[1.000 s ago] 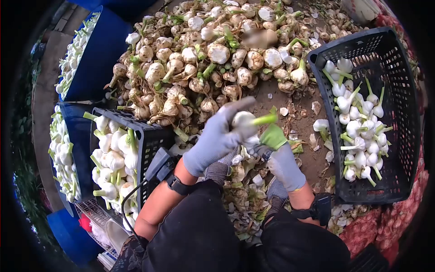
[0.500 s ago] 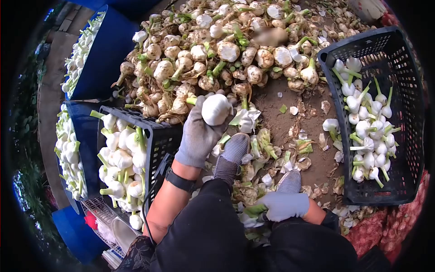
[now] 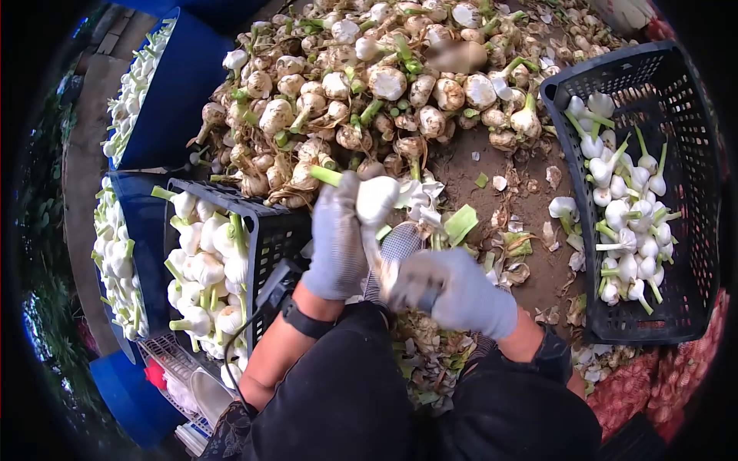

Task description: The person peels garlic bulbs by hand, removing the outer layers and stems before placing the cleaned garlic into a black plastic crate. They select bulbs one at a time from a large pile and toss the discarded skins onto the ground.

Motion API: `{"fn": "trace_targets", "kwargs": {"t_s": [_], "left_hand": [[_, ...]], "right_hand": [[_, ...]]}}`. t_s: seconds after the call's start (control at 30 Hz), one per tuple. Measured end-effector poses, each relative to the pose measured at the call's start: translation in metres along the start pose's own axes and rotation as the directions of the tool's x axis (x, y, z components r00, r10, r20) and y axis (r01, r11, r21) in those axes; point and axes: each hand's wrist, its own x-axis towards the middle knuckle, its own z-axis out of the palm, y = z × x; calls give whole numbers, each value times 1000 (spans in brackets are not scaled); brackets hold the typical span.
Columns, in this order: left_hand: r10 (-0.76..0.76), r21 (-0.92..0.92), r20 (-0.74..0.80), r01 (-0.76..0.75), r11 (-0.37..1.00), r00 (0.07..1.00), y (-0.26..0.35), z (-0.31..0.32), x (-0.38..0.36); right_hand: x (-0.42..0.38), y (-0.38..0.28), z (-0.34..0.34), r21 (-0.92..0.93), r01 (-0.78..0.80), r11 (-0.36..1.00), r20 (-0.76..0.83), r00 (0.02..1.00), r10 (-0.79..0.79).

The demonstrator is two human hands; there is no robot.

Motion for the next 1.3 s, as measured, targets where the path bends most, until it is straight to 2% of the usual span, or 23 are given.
{"fn": "trace_targets", "kwargs": {"t_s": [0.03, 0.07, 0.1, 0.13, 0.17, 0.2, 0.27, 0.33, 0.4, 0.43, 0.53, 0.6, 0.67, 0.7, 0.73, 0.77, 0.87, 0.9, 0.93, 1.0, 1.07, 1.23, 1.3], "left_hand": [[112, 53, 20, -113, 992, 994, 12, -18, 5], [420, 422, 60, -405, 811, 905, 33, -19, -9], [543, 281, -31, -514, 810, 839, 52, -27, -20], [732, 536, 87, -651, 538, 676, 74, -46, -31], [755, 631, 39, -602, 489, 654, 95, -63, -47], [784, 747, 36, -538, 391, 620, 110, -87, -58], [863, 953, 162, -302, -12, 478, 129, -85, -80], [879, 885, 166, -460, 68, 448, 120, -63, -84], [713, 832, 308, -541, 119, 630, 99, -44, -69], [497, 746, 168, -439, 500, 851, 87, -28, -63], [180, 712, 284, -333, 618, 942, 29, -31, -8], [211, 719, 493, -531, 448, 844, -2, -20, 18], [176, 642, 596, -597, 482, 783, -26, -4, 30], [99, 591, 660, -596, 543, 745, -39, -4, 36], [-15, 501, 755, -562, 658, 656, -48, -5, 42], [-64, 497, 703, -426, 756, 708, -49, 0, 37], [-79, 433, 535, -193, 880, 841, -40, 19, 17], [-42, 482, 574, -296, 825, 818, -38, 23, 17], [-14, 524, 612, -392, 756, 791, -35, 25, 17], [-46, 566, 618, -403, 719, 785, -28, 28, 10], [-135, 598, 573, -300, 743, 808, -27, 25, 8], [84, 592, 688, -625, 509, 721, -28, 31, 6], [-48, 515, 640, -382, 767, 767, -30, 33, 8]], "right_hand": [[-2, 8, 9, 48, 31, 998, 110, 993, -36], [-2, 16, 14, 95, 63, 993, 217, 973, -82], [5, 14, 2, -34, -176, 984, 285, 942, 178], [8, 27, 1, -401, -203, 893, 124, 954, 272], [13, 46, 1, -878, -111, 466, -60, 991, 123], [25, 57, -5, -920, -228, 318, -207, 973, 101], [55, 94, -20, -834, -285, 472, -315, 949, 16], [79, 124, -19, -821, -325, 469, -381, 924, -27], [99, 150, -13, -899, -428, 94, -410, 897, 164], [101, 161, -19, -932, -357, 60, -347, 929, 131], [71, 132, -35, -822, -517, 238, -482, 855, 194], [31, 105, -42, -780, -506, 369, -484, 861, 157], [9, 78, -43, -719, -486, 497, -499, 859, 117], [0, 65, -44, -616, -297, 730, -439, 899, -5], [-9, 59, -47, -464, -70, 883, -410, 900, -144], [-12, 61, -42, 25, -72, 997, -554, 829, 73], [-13, 39, -54, 409, -6, 912, -585, 765, 268], [-16, 47, -58, 420, -147, 895, -481, 801, 357], [-19, 70, -57, 706, 8, 708, -360, 865, 349], [-18, 55, -44, 183, -333, 925, -430, 819, 380], [-17, 49, -41, 254, -323, 912, -421, 812, 405], [-25, 52, -45, 414, -271, 869, -350, 834, 426], [-30, 50, -48, 385, -259, 886, -329, 858, 394]]}}
